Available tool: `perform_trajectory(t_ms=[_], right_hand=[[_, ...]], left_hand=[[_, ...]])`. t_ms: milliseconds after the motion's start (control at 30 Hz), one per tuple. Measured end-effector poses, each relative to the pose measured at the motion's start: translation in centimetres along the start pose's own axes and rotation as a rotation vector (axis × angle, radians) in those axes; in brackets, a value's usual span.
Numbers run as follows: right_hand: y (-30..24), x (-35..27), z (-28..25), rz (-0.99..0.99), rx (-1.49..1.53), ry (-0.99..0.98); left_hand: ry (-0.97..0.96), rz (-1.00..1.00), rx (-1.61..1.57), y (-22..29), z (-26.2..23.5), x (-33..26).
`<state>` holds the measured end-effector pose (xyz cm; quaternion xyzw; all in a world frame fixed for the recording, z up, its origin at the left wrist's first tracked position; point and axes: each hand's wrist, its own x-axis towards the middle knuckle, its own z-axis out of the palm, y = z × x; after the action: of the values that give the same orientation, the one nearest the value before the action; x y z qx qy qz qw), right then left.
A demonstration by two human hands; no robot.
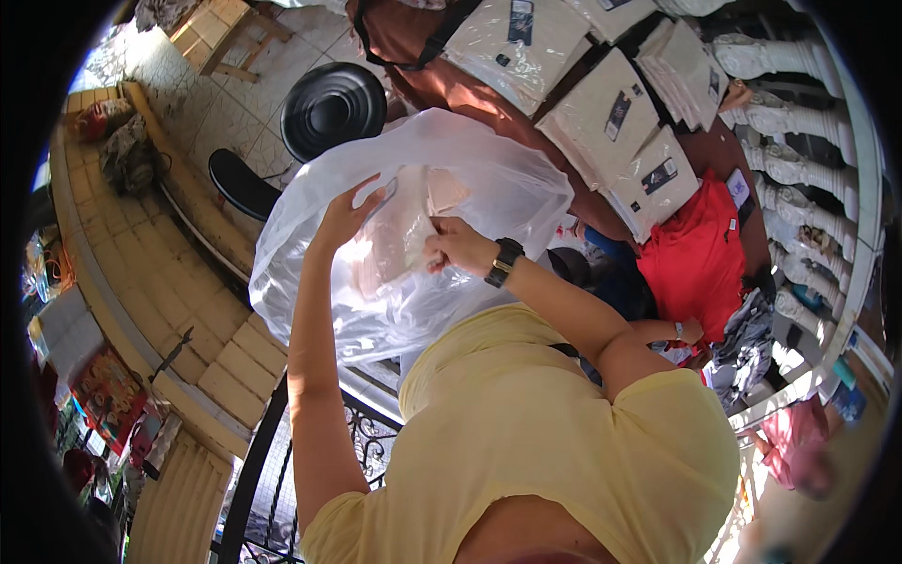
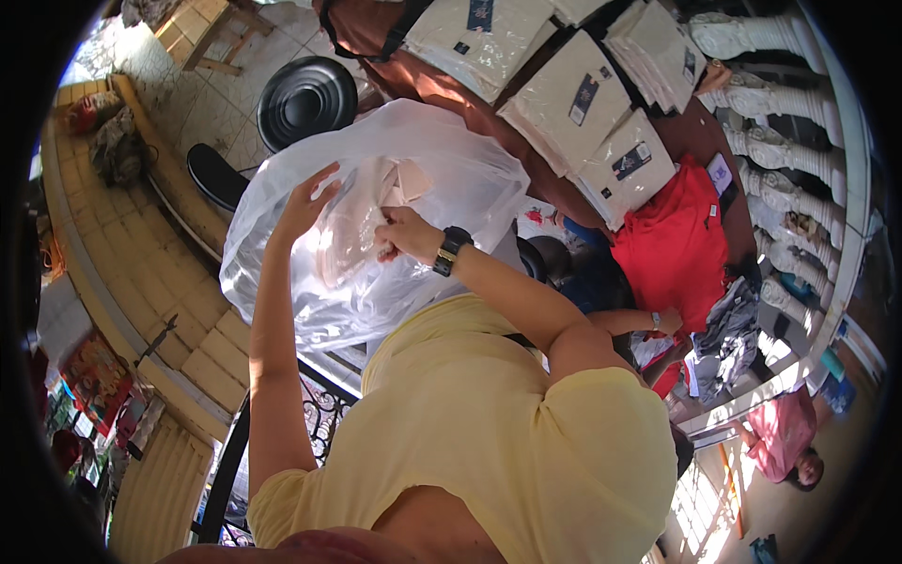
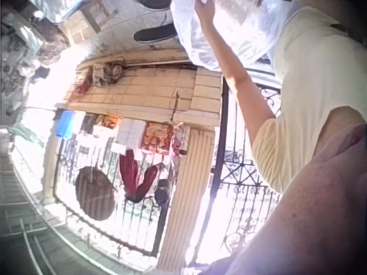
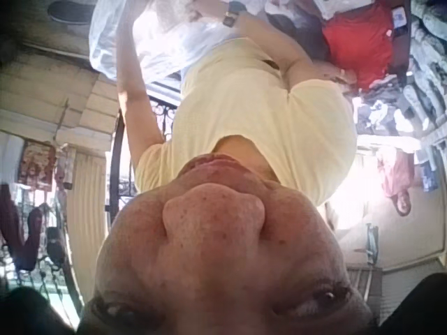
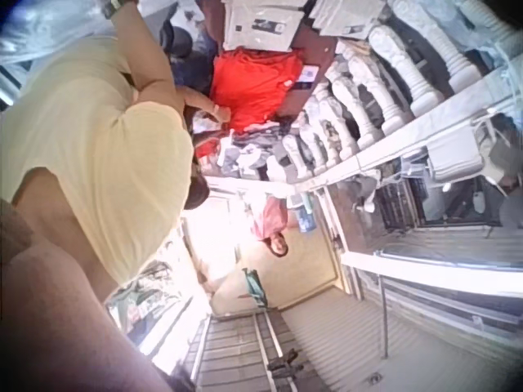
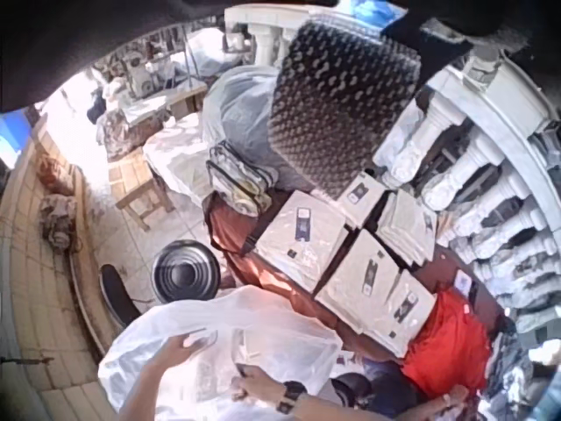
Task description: The person picks up packaged shirts from a large plastic bag, places them onto a table to sort them into stacks, and then gathers the stacks together.
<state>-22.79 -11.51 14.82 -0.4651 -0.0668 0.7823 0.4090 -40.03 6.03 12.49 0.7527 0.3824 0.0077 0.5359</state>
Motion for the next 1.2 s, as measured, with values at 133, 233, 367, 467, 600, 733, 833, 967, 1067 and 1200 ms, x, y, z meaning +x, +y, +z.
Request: perform_trajectory(t_ms=[133,233,367,467,600,733,833,967,1067,1200], right_hand=[[-7.5,-10.0,0.1,-0.107,-0.077,-0.12],[-11.0,-13.9,-4.7,-0.228,0.025,-0.086],[-11.5,-15.5,-8.5,-0.531,0.482,0.027],[-10.0,-16.7,-7.8,-0.63,0.752,-0.018],[-7.0,-16.9,-9.3,-0.791,0.515,0.196],[-6.2,-18.3,-11.3,-0.789,0.467,0.231],[-6.3,-19.1,-11.8,-0.811,0.487,0.239],[-6.4,-19.6,-12.4,-0.825,0.524,0.276],[-6.5,-19.7,-12.8,-0.827,0.53,0.276],[-6.8,-19.8,-13.1,-0.83,0.528,0.268]], left_hand=[[-0.12,-0.155,-0.32,2.8,-0.4,-2.6],[-0.51,-0.165,-0.394,4.5,-1.5,-2.1],[-0.481,-0.127,-0.922,13.7,1.6,-2.8],[-0.317,-0.058,-0.909,16.2,4.0,-1.1],[-0.236,0.05,-0.724,18.2,6.6,0.6],[-0.264,0.097,-0.66,19.9,7.8,0.9],[-0.25,0.138,-0.614,21.3,8.0,0.9],[-0.234,0.155,-0.598,22.9,8.4,0.5],[-0.235,0.176,-0.598,23.6,8.6,0.4],[-0.231,0.193,-0.581,23.8,8.7,0.6]])
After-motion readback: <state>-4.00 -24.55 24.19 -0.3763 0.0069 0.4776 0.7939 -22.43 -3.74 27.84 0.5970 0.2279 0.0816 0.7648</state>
